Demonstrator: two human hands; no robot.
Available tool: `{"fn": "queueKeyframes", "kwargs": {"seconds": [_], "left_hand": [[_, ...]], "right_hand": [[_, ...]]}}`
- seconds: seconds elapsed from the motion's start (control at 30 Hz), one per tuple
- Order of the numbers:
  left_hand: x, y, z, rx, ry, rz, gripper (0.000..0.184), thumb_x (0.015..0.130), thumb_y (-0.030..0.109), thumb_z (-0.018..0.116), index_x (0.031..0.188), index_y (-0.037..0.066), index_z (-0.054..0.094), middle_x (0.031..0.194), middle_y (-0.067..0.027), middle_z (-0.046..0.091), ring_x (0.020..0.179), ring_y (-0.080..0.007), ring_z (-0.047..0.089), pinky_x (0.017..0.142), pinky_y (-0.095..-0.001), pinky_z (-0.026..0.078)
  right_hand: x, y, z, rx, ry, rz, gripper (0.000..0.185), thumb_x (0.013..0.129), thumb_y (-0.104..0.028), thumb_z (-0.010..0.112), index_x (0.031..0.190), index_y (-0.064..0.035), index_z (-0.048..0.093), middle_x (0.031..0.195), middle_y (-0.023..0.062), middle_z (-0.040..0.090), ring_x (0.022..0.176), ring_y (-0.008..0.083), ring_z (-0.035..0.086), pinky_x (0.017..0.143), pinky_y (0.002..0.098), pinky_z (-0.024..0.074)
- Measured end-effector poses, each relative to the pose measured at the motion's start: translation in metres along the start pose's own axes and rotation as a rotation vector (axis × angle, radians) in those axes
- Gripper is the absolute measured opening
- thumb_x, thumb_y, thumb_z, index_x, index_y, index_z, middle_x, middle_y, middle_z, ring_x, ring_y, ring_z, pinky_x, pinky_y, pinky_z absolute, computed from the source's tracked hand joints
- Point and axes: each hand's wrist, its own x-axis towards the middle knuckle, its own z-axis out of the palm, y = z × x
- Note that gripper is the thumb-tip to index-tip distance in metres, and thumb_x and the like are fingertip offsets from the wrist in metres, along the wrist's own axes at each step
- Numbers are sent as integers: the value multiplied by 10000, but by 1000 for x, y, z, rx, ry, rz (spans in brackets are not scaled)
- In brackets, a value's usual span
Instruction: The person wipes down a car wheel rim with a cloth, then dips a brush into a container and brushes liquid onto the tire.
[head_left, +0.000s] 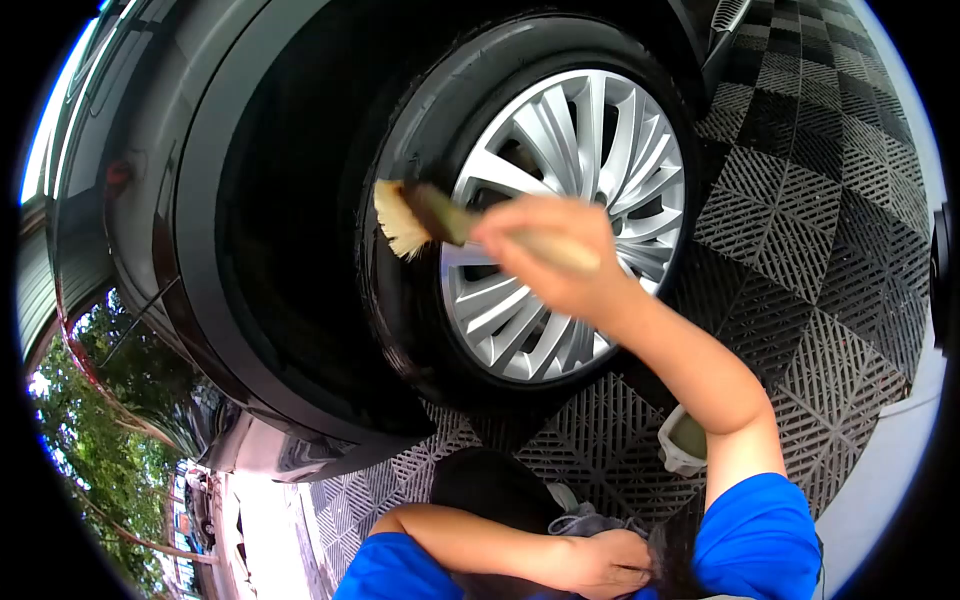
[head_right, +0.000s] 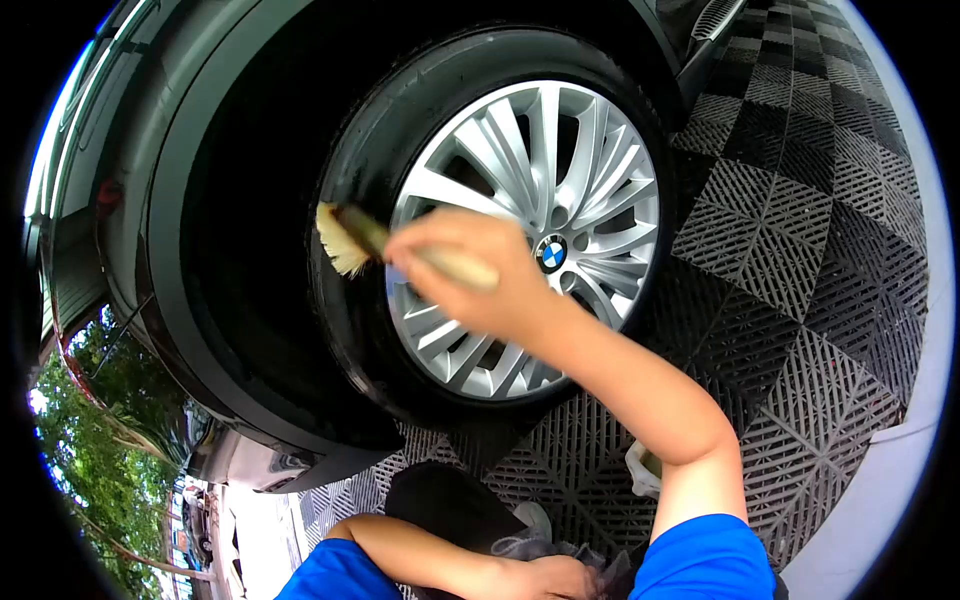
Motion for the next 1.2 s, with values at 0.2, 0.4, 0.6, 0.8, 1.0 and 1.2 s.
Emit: {"fn": "queueKeyframes", "kwargs": {"seconds": [0.2, 0.4, 0.6, 0.8, 1.0, 1.2], "left_hand": [[12, 3, -19, 110, -203, -131, 291, 924, 216, 530, 758, -11, 605, 751, -207, 576, 706, -366, 553, 604, -448, 400], [-11, -48, -8, 122, -106, 38, 254, 928, 239, 533, 885, 13, 638, 813, -184, 586, 756, -365, 560, 633, -445, 420], [-38, -92, 5, -589, -8, -82, 214, 940, 208, 515, 887, 40, 635, 767, -145, 575, 706, -308, 558, 600, -407, 431], [-50, -73, 10, -1549, 98, -501, 159, 924, 145, 506, 830, 60, 602, 677, -83, 556, 587, -201, 528, 533, -361, 442], [-40, -32, 6, -1796, 280, -724, 178, 943, 147, 478, 838, 70, 601, 658, -82, 527, 586, -208, 522, 523, -379, 434], [-45, -25, 12, -1602, 183, -603, 156, 916, 144, 498, 829, 68, 602, 704, -86, 547, 630, -229, 532, 557, -378, 441]], "right_hand": [[-72, -6, 31, 33, -477, -105, 117, 820, -102, 664, 931, -65, 667, 756, 97, 597, 690, 276, 613, 606, 368, 507], [2, 21, -16, 192, -103, -63, 87, 828, -38, 673, 907, -24, 706, 834, 94, 697, 745, 183, 658, 668, 287, 522], [59, 74, -124, 226, 461, 231, 88, 844, -117, 697, 901, -52, 711, 727, 48, 675, 582, 86, 615, 537, 227, 512], [41, 135, -235, 113, 814, 314, 198, 862, -132, 674, 960, 40, 673, 713, 117, 661, 561, 154, 637, 513, 269, 556], [-67, 189, -302, 52, 1227, 580, 219, 842, -87, 664, 937, 106, 623, 725, 163, 661, 566, 220, 668, 517, 317, 595], [-193, 200, -284, 68, 1579, 925, 244, 864, -96, 644, 868, 141, 586, 715, 186, 656, 541, 227, 658, 479, 327, 591]]}}
